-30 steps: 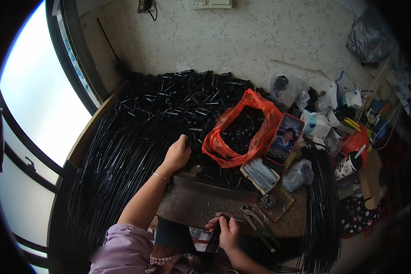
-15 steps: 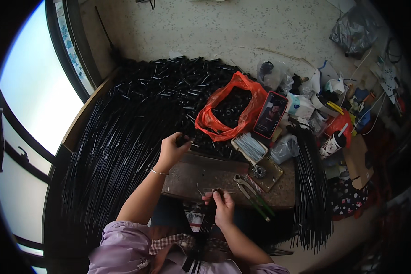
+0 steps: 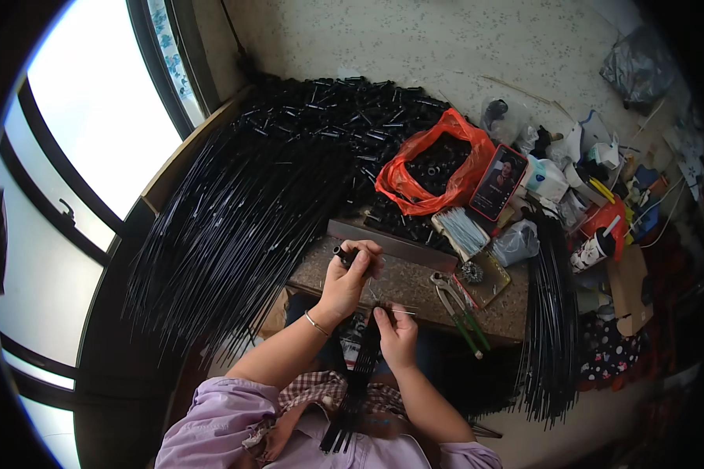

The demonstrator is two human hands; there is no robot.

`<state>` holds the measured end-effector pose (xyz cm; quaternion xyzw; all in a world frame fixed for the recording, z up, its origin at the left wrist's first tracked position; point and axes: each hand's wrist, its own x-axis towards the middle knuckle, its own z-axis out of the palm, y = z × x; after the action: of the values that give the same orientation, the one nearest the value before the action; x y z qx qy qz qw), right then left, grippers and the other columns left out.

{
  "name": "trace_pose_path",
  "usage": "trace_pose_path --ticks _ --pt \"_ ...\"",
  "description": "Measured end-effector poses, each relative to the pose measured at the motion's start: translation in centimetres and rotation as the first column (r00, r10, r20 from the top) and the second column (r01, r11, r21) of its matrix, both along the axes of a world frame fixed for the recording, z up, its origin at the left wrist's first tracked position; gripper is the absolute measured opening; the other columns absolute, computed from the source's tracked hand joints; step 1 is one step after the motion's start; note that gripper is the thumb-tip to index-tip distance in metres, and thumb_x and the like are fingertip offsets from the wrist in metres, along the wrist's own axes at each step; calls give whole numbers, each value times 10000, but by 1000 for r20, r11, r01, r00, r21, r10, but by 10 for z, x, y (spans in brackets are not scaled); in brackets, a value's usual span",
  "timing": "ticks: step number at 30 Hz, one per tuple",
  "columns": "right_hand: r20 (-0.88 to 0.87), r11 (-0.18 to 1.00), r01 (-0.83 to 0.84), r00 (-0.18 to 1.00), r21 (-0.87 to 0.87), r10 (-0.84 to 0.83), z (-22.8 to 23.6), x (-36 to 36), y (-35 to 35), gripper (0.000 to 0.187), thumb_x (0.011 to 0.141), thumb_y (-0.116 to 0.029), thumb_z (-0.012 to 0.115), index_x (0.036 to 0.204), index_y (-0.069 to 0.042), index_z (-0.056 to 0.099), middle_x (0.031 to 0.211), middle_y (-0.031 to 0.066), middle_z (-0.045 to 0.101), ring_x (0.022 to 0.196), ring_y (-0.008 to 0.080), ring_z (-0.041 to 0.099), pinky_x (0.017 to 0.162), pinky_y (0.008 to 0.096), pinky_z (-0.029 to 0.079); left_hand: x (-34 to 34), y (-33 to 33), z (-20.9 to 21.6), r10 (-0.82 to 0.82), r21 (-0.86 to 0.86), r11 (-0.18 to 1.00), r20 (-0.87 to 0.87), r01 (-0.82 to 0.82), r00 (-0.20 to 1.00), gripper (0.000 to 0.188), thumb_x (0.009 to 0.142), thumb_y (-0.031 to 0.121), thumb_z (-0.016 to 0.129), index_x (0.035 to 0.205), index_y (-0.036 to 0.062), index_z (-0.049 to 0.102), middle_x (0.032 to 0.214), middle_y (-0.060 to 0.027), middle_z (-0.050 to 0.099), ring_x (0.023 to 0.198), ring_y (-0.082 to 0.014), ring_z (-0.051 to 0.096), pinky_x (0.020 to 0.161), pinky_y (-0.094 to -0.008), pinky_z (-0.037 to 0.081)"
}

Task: Sorting and assembling bundles of black rods using pliers and clippers.

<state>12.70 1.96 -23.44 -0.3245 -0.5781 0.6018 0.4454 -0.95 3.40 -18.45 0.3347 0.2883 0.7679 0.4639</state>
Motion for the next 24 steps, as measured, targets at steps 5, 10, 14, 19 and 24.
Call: trace_pose_path --ticks 5,10,14,19,24 --pt "-194 986 -13 981 -166 -20 13 -2 -2 113 880 -107 530 935 -11 552 826 32 572 757 111 538 727 237 426 -33 -26 -26 -142 -314 926 228 211 963 128 781 23 633 880 -8 557 768 -46 581 618 -103 541 520 -191 434" --pt "-281 965 63 950 -256 -137 6 -6 -5 90 880 -96 530 947 -37 521 876 8 542 780 80 503 716 220 406 -24 -57 -47 -364 -320 777 474 542 802 217 783 -61 573 998 -43 550 892 -144 617 830 -214 632 750 -261 545" --pt "-303 973 93 940 -212 -156 6 -13 -9 173 855 -81 577 987 -49 470 896 -3 514 810 58 476 744 193 382 -24 -51 -43 -366 -241 800 530 550 764 186 781 -65 573 963 -32 557 991 -164 585 840 -221 627 731 -286 553" --pt "-303 967 19 948 -254 -98 0 -18 -10 185 856 -99 583 983 -44 461 873 -5 512 786 50 468 719 186 379 -30 -41 -44 -394 -233 806 476 544 786 220 779 -47 601 992 -24 554 927 -124 617 809 -199 632 761 -293 538" --pt "-297 969 32 949 -247 -107 -1 -21 -5 171 857 -88 569 975 -45 453 852 27 535 727 87 511 646 222 436 -33 -38 -43 -414 -259 813 371 521 831 246 760 -56 620 993 -19 552 911 -111 619 790 -187 631 734 -282 534"
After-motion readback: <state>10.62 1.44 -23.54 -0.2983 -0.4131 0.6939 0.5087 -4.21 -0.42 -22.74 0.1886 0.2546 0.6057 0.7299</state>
